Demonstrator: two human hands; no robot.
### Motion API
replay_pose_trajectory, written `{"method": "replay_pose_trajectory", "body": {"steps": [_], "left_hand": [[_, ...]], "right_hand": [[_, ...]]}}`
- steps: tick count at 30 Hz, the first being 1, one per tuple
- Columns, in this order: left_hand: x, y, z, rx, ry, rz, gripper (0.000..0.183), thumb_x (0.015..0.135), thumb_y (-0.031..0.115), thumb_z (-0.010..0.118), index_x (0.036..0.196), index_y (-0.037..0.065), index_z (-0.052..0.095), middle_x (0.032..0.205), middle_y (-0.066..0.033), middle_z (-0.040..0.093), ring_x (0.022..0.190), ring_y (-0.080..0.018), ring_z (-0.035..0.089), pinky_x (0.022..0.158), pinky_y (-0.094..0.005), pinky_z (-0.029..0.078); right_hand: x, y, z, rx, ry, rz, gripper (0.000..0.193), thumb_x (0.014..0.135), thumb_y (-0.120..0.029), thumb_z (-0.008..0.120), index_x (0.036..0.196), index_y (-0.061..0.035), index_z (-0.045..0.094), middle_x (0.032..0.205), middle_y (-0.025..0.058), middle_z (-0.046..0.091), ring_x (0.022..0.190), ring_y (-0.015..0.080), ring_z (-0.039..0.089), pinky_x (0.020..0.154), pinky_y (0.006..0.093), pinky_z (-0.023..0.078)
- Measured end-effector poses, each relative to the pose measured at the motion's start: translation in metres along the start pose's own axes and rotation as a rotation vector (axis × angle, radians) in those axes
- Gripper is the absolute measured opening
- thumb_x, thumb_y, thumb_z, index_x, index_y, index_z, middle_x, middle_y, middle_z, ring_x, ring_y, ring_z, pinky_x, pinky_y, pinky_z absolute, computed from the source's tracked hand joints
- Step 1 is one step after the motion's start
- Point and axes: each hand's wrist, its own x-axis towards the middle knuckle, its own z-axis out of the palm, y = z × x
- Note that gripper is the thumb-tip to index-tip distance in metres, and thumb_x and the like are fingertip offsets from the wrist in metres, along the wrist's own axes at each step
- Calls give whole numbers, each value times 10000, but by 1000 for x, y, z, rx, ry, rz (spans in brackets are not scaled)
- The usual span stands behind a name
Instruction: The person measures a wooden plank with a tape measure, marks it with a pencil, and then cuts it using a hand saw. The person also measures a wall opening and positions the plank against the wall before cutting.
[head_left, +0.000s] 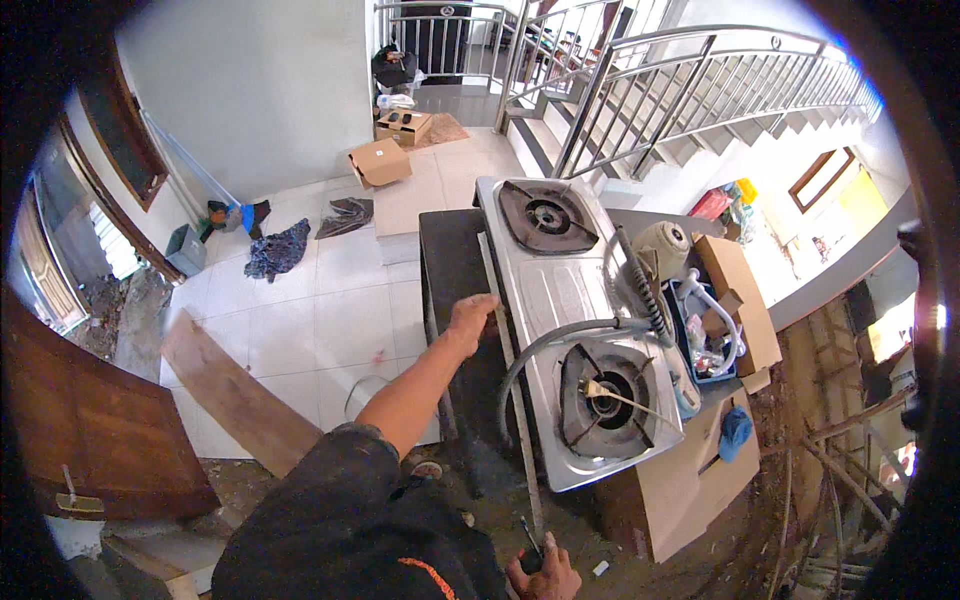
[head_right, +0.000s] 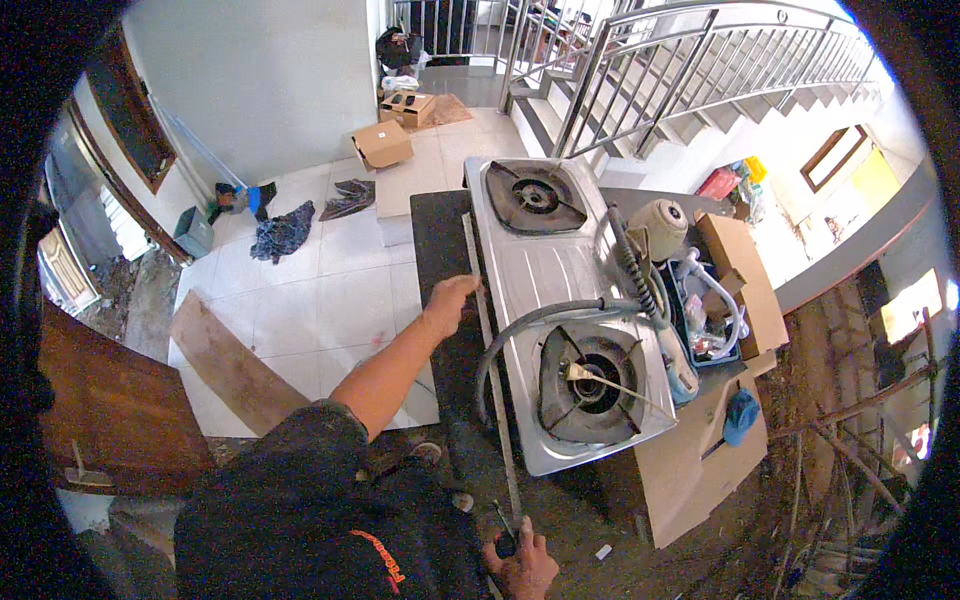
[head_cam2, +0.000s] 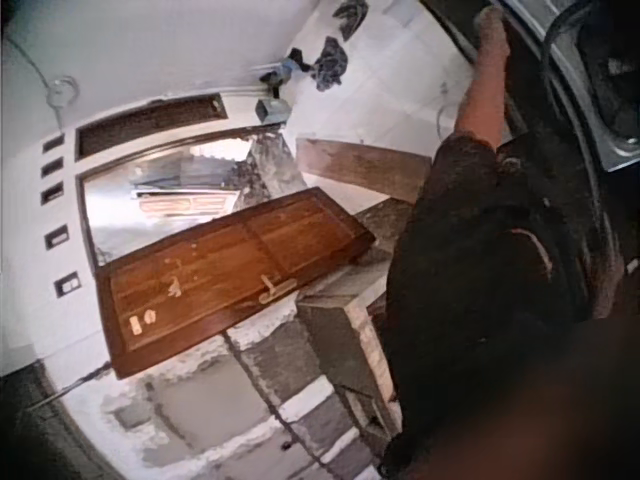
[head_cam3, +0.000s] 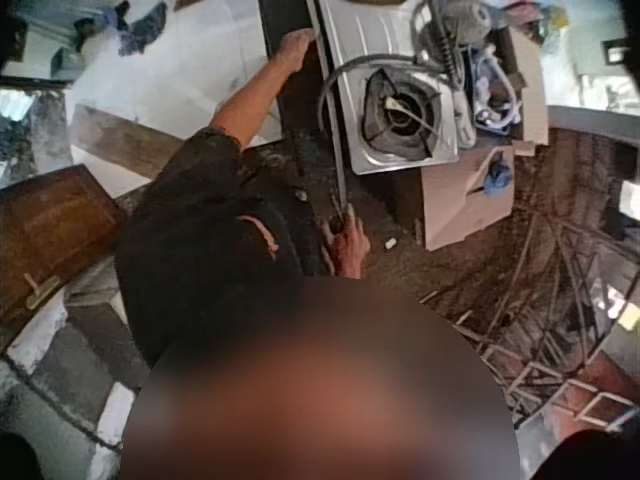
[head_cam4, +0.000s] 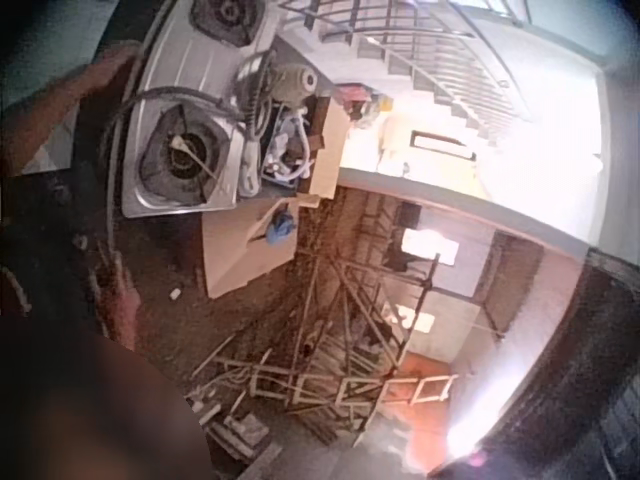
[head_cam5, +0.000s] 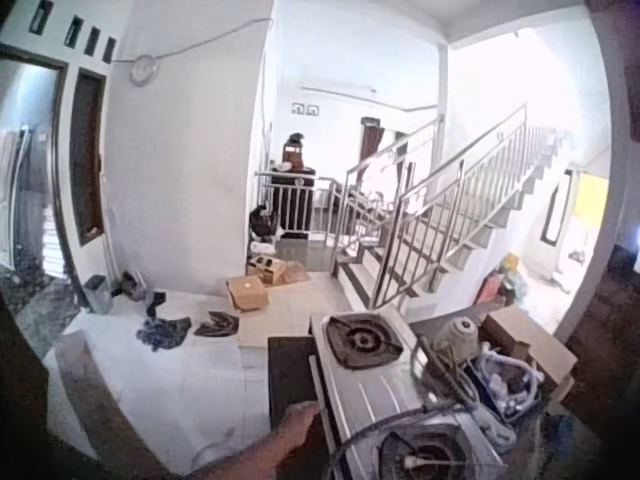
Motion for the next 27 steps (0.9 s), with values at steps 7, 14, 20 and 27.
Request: {"method": "replay_pose_trajectory", "body": {"steps": [7, 14, 20, 27], "left_hand": [[117, 30, -12, -196, 135, 32, 122, 927, 177, 636, 955, 75, 697, 811, -41, 702, 702, -157, 652, 551, -314, 473], [196, 34, -32, -354, 37, -117, 175, 957, 174, 639, 1100, 83, 682, 1017, -64, 702, 829, -185, 667, 739, -349, 564], [209, 35, -29, -277, 25, -190, 178, 959, 180, 636, 1102, 87, 687, 985, -44, 682, 847, -208, 661, 791, -397, 584], [205, 41, -58, 1143, -188, 511, 347, 856, 80, 695, 1201, 79, 651, 1141, -95, 691, 1003, -223, 650, 893, -373, 529]], "right_hand": [[13, -2, 3, -247, -45, 269, 886, 777, -490, 797, 1513, -198, 400, 1135, 148, 630, 864, 390, 665, 705, 512, 543], [-23, 27, 32, -367, 69, 183, 880, 779, -431, 818, 1520, -230, 388, 1133, 103, 632, 831, 336, 657, 630, 470, 546], [-22, 13, 45, -343, 71, 355, 849, 746, -382, 857, 1475, -221, 452, 1130, 87, 630, 808, 285, 650, 601, 419, 534], [-18, 8, 45, -347, 207, 379, 791, 699, -286, 824, 1412, -257, 484, 1061, 151, 635, 792, 381, 686, 654, 466, 565]]}}
